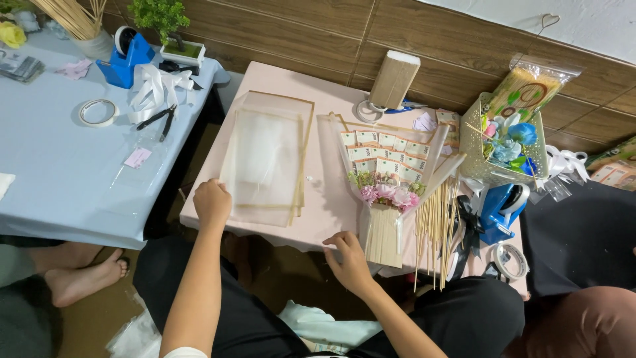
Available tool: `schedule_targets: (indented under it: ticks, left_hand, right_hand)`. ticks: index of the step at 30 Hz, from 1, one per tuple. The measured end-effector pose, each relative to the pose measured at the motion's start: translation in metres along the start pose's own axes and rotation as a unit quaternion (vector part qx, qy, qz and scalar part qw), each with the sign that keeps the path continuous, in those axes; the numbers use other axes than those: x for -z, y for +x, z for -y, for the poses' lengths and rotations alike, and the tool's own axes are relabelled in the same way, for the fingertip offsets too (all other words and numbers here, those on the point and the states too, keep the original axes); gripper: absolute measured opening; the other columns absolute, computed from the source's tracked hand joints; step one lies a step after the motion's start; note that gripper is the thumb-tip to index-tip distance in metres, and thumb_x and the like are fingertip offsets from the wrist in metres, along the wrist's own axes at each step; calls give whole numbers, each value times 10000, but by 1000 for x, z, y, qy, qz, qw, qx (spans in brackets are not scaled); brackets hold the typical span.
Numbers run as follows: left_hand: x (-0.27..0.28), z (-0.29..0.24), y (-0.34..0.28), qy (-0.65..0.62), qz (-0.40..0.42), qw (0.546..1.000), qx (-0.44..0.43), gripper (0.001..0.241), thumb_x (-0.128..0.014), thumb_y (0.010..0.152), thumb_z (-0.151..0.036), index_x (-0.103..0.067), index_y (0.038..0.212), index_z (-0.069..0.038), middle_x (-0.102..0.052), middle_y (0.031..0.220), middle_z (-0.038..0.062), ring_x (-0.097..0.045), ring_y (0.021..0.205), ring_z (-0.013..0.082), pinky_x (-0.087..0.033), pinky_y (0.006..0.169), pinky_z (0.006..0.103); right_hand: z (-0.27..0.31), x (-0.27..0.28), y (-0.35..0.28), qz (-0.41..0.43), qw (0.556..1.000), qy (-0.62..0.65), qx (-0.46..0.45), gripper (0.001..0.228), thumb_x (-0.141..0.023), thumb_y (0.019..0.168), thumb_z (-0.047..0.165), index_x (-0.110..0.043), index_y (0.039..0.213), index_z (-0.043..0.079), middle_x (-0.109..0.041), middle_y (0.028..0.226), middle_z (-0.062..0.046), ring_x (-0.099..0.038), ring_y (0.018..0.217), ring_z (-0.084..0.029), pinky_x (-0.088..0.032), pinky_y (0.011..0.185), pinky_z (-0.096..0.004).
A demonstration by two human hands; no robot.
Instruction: The person wraps a bouquet of money and flowers in translucent paper. They fold the paper around the bouquet, secure it with tape, and adjust the wrapping to ensure it is neat.
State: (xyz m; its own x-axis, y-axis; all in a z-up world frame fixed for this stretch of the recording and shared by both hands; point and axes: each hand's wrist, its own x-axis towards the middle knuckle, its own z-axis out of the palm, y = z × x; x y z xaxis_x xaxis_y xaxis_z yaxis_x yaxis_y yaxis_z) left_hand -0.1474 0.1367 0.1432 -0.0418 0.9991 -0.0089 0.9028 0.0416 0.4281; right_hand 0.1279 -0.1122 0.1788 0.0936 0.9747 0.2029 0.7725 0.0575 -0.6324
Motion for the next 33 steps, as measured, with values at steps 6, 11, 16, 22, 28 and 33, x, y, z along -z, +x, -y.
schedule_targets:
  ticks: [6, 11, 16, 22, 28, 33]
  left_hand:
    - [43, -51, -27, -234, -19, 972, -6, 198, -512, 1016, -70, -663, 1130, -10, -725, 1116, 145, -692, 1015, 312, -580, 849, 419]
    - [73, -68, -57, -279, 117, 950, 84, 494, -564, 885, -125, -508, 1351, 28, -670, 1100, 247, -686, 1024, 365, -564, 875, 516]
    - [71, -62, -64, -409, 239, 869, 145, 686, -609, 891, -74, -349, 1499, 109, -460, 1401, 372, -519, 1317, 467, -437, 1064, 591]
    - [59, -38, -66, -342, 321, 877, 106, 712, -637, 856, -49, -386, 1508, 88, -578, 1298, 331, -663, 1124, 360, -521, 990, 491]
    - [47, -13, -63, -286, 287, 911, 70, 747, -670, 772, -50, -438, 1478, 21, -709, 1047, 202, -712, 956, 284, -537, 891, 442]
    - [54, -25, -68, -344, 275, 894, 84, 665, -608, 848, -45, -425, 1481, 39, -671, 886, 175, -662, 833, 258, -506, 813, 379]
  right_hand:
    - [-9, -12, -10, 24, 998, 60, 17, 231, -623, 972, 156, -667, 1174, 53, -609, 1038, -103, -641, 952, -275, -544, 817, -371]
    - [30, 0, 17, 70, 991, 70, -91, 600, -719, 945, 274, -464, 1442, 53, -519, 1299, -229, -573, 1236, -370, -532, 1004, -474]
    - [37, -16, 38, -1, 954, 208, -217, 645, -578, 1043, 279, -300, 1513, -65, -468, 1350, -371, -524, 1297, -490, -488, 1068, -540]
    - [5, -45, 46, -66, 821, 434, -364, 788, -668, 954, 121, -187, 1559, -33, -565, 1141, -194, -625, 911, -172, -581, 784, -245]
    - [19, -32, 49, -62, 878, 274, -388, 749, -678, 984, 349, -319, 1542, 1, -494, 1378, -245, -527, 1288, -322, -525, 1027, -400]
    - [21, -28, 57, -9, 892, 259, -369, 858, -723, 939, 446, -287, 1567, 54, -451, 1431, -209, -418, 1369, -353, -432, 1103, -464]
